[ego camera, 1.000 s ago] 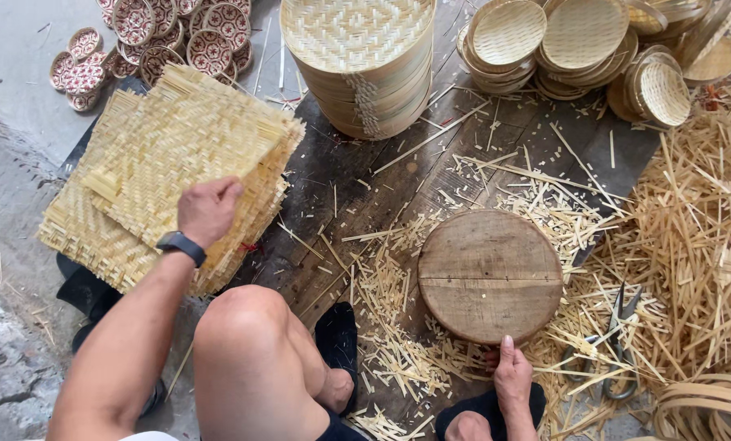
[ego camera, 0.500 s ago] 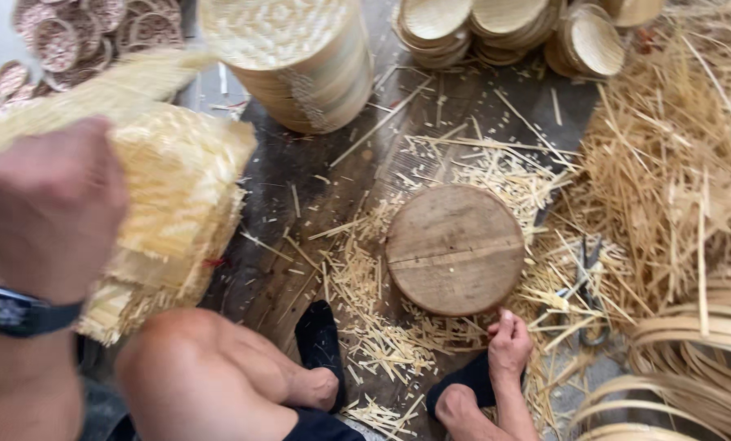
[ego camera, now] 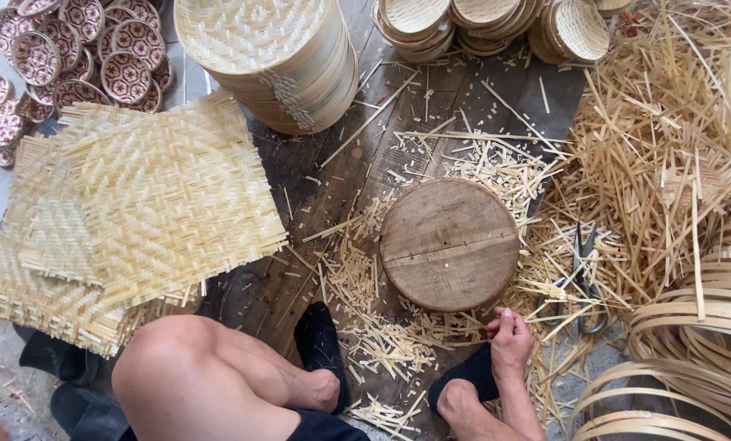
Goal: The person is assembling a bamboo basket by placing a circular frame onto a woven base, trimming the excess woven material with shears, and fitting the piece into a wooden mold.
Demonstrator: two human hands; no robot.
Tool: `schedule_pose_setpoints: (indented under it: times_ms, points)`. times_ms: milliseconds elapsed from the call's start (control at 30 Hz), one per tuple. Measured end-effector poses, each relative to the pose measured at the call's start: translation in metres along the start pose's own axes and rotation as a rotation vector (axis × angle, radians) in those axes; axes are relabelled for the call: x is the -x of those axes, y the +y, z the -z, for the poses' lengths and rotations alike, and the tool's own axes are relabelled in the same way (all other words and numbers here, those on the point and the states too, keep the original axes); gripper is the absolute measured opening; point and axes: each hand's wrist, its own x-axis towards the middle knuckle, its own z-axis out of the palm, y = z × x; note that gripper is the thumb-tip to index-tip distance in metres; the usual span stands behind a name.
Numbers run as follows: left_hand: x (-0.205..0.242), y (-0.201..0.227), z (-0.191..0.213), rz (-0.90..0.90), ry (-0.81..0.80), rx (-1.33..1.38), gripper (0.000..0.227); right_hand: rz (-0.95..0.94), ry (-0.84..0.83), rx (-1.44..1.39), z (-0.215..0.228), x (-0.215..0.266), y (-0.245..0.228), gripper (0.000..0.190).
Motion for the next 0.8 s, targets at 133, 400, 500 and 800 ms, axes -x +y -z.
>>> schedule_pose_setpoints:
  times_ms: [133, 400, 500, 800]
  points:
    - [-0.074, -0.028, 0.027, -1.003, -0.243, 0.02, 0.053, 0.031, 0.017, -0.102, -0.002, 0.004, -0.024, 0.035]
    - [-0.136, -0.055, -0.256, -2.04, -0.155, -0.48, 0.033, -0.092, -0.32, -0.579, 0.001, -0.015, -0.132, 0.039]
    - [-0.136, -0.087, -0.323, -1.847, -0.484, -0.286, 0.037, -0.044, -0.255, -0.178, -0.005, -0.032, -0.111, 0.031]
    - [-0.29, -0.089, -0.358, -0.219, -0.431, 0.258, 0.056, 0.043, 0.032, 0.134, -0.007, -0.05, -0.079, 0.031]
